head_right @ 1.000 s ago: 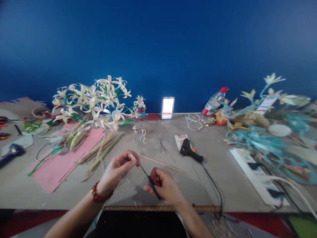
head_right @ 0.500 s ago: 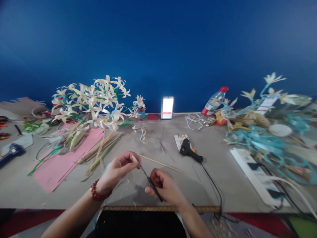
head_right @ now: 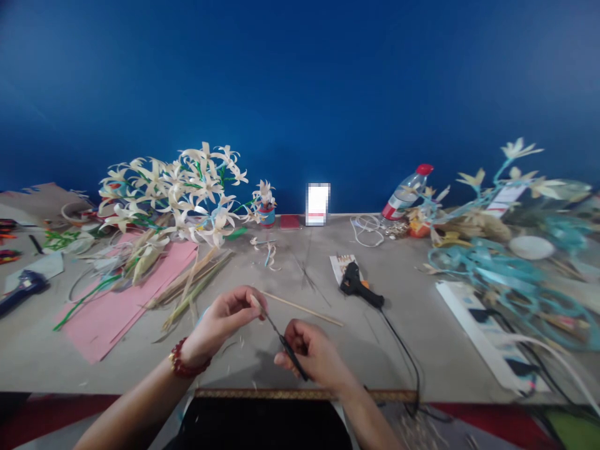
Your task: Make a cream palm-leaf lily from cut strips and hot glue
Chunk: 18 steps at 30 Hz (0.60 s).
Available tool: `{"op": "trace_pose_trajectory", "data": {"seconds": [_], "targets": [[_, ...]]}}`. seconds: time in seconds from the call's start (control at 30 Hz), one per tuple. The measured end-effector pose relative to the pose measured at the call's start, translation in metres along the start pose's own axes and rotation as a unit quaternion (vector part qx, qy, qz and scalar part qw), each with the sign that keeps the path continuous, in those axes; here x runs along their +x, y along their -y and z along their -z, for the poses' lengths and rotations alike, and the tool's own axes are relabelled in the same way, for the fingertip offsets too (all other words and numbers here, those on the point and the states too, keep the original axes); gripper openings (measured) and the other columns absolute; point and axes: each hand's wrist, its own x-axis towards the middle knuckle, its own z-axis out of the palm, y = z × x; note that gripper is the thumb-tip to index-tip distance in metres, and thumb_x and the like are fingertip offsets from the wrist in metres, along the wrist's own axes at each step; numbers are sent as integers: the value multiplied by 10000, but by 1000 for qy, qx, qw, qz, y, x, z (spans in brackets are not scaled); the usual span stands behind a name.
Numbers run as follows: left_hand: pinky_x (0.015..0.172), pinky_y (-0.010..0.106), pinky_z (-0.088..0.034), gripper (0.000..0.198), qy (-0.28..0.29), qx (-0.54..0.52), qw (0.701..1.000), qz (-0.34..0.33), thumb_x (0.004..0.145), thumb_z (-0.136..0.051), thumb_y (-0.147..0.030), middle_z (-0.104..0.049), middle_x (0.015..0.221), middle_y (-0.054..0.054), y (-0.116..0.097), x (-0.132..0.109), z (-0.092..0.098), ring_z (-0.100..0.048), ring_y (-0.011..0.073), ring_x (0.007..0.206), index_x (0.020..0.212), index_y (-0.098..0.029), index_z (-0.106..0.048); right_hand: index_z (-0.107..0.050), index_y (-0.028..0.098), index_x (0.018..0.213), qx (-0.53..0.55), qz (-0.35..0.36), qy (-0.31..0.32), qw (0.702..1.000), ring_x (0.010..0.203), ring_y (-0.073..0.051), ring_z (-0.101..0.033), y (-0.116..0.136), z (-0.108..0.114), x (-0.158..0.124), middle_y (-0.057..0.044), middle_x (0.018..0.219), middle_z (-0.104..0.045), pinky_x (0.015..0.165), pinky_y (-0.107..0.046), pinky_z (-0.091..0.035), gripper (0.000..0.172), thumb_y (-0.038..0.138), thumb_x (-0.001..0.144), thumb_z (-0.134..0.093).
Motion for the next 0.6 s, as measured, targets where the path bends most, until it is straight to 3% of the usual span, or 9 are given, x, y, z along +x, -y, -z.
{"op": "trace_pose_trajectory", "data": {"seconds": [0.27, 0.6], "targets": [[779, 289, -468, 176, 4, 10, 1000, 4, 807, -700, -304, -648, 851, 70, -1, -1, 2, -587, 166, 786, 749, -160, -616, -398, 221, 673, 3, -18, -3, 1000, 366, -43, -343, -3, 1, 2, 120, 481, -435, 376, -176, -270, 548, 569, 597, -815], [745, 287, -463, 218, 47, 42, 998, 7, 804, -704, -328, -651, 832, 75, -6, 2, 5, -591, 164, 759, 729, -166, -579, -412, 217, 689, 9, -19, 14, 1000, 379, -46, -389, -1, 4, 0, 115, 493, -470, 402, -178, -266, 476, 462, 629, -816]]}}
